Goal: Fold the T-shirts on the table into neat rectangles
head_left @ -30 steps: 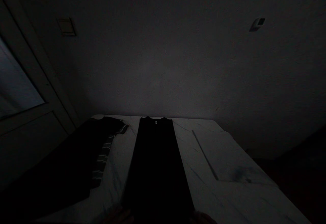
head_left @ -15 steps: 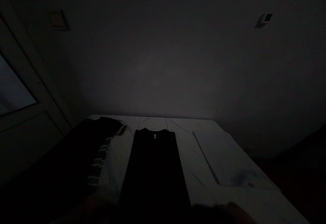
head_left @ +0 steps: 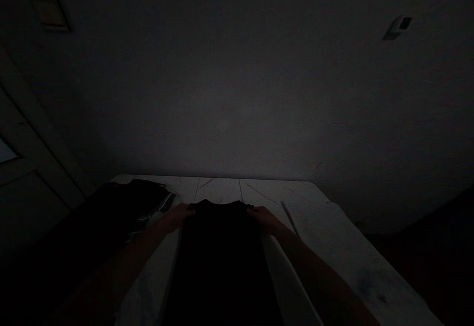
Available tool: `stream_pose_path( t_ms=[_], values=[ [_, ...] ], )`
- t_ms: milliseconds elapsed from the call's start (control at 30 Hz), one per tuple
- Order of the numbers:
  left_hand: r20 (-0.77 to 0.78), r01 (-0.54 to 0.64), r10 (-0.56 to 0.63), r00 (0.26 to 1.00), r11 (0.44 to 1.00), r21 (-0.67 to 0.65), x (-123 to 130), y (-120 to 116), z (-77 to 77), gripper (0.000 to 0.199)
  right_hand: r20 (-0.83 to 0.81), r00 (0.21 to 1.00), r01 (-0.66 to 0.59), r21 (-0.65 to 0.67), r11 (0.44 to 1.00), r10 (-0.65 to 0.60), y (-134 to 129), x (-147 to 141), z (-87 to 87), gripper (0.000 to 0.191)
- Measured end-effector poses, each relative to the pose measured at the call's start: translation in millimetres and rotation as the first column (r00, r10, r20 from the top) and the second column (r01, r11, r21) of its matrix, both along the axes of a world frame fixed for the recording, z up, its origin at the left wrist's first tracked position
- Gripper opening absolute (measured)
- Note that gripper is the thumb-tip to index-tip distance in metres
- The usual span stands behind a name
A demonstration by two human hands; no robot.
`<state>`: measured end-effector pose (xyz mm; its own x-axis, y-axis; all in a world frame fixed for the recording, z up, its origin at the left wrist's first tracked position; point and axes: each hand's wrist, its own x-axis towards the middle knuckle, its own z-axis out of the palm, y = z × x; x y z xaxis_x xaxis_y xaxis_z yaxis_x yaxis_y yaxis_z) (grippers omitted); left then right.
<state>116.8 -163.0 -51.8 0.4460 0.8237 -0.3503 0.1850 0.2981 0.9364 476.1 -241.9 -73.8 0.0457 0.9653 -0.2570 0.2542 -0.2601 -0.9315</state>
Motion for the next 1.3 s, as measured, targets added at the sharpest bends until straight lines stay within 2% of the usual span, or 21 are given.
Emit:
stream_pose_path(
  t_ms=[167, 400, 567, 767, 967, 1067, 1200, 1267, 1300],
  values=[
    [-0.029, -0.069, 0.072, 0.997, 0.992, 0.108, 4, 16, 1.4, 0.058, 0.213, 0.975, 0.048, 0.1, 0.994, -0.069, 16, 8, 2.1, 0.029],
    [-0.208, -0.118, 0.173, 0.963, 0.96, 0.253, 9, 29, -3.7, 0.046, 0.478, 0.864, 0.095, 0.148, 0.984, -0.155, 23, 10, -3.7, 0.032],
    [-0.338, -0.112, 0.239, 0.91, 0.929, 0.353, 14, 36, -4.6, 0.035, 0.554, 0.818, 0.103, 0.124, 0.987, -0.155, 22, 11, -6.4, 0.031],
    [-0.403, -0.066, 0.28, 0.871, 0.88, 0.47, 20, 39, -0.1, 0.035, 0.608, 0.776, 0.109, 0.132, 0.985, -0.167, 26, 10, -2.6, 0.029],
    [-0.493, -0.039, 0.352, 0.796, 0.842, 0.538, 25, 42, -2.2, 0.025, 0.638, 0.742, 0.138, 0.151, 0.979, -0.204, 24, 7, -2.6, 0.029],
    [-0.522, -0.028, 0.388, 0.76, 0.822, 0.569, 26, 43, -2.9, 0.027, 0.654, 0.72, 0.161, 0.172, 0.972, -0.235, 24, 6, -3.6, 0.028],
    [-0.523, -0.022, 0.462, 0.716, 0.763, 0.646, 31, 36, -3.5, 0.037, 0.671, 0.684, 0.205, 0.2, 0.958, -0.287, 18, 1, 0.3, 0.035],
    [-0.49, 0.011, 0.496, 0.717, 0.695, 0.719, 38, 24, -6.9, 0.04, 0.688, 0.652, 0.169, 0.276, 0.946, -0.318, 12, -9, 5.4, 0.041],
    [-0.484, 0.08, 0.478, 0.733, 0.646, 0.759, 44, 15, -9.9, 0.04, 0.705, 0.639, 0.101, 0.322, 0.941, -0.309, 9, -16, 8.2, 0.043]
  ],
)
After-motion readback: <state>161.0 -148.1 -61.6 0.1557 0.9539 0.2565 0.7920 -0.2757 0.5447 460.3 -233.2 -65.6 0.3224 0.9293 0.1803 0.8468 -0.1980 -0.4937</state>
